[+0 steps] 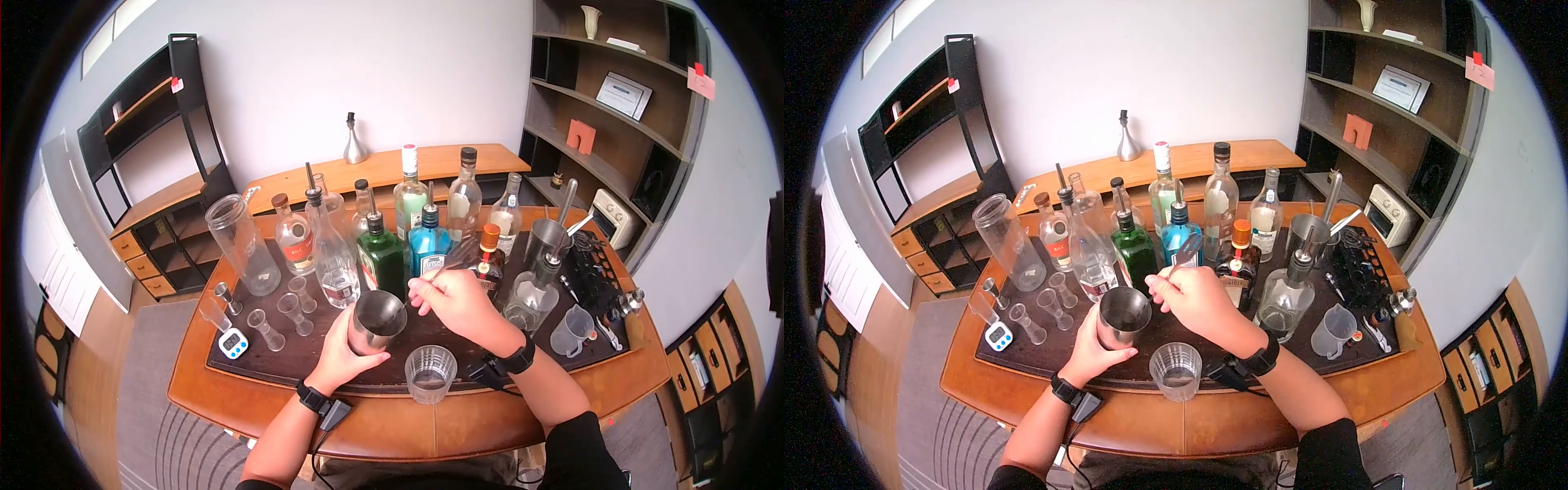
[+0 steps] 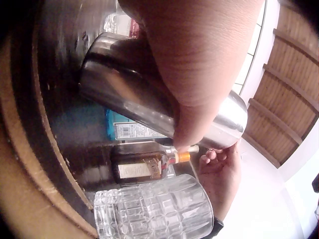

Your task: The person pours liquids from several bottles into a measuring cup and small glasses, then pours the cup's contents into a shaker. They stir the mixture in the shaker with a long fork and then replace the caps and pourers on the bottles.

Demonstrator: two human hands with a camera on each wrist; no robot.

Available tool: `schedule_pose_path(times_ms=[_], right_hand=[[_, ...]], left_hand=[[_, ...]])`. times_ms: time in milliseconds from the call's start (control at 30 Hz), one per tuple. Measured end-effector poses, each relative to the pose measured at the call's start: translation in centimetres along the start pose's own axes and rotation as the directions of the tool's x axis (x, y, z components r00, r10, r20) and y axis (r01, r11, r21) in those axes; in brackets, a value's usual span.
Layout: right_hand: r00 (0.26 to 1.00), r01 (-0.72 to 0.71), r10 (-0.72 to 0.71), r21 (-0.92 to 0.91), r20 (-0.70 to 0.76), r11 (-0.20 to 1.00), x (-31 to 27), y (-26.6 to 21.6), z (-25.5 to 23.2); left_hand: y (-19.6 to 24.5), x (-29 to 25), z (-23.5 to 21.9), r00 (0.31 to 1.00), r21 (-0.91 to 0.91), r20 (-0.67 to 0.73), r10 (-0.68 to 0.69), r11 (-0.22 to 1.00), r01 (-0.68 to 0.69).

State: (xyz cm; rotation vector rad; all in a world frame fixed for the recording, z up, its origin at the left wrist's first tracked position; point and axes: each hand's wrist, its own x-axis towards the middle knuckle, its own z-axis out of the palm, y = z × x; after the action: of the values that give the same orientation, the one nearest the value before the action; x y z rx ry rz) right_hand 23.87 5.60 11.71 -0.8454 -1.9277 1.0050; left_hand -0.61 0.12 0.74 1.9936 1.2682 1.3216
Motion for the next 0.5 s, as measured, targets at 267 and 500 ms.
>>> schedule_pose_path(times_ms=[267, 500], right_hand=[[0.996, 0.005, 0.015, 0.234, -0.084, 0.972, 0.2, 1.1, 0.7], [0.993, -0.050, 0.032, 0.156, 0.110, 0.987, 0.1, 0.9, 0.3]], left_hand=[[0.2, 0.1, 0.0, 1.000, -0.012, 0.003, 0.005, 1.000, -0.004], [0.3, 0.1, 0.1, 1.000, -0.008, 0.007, -0.007, 1.000, 0.007]])
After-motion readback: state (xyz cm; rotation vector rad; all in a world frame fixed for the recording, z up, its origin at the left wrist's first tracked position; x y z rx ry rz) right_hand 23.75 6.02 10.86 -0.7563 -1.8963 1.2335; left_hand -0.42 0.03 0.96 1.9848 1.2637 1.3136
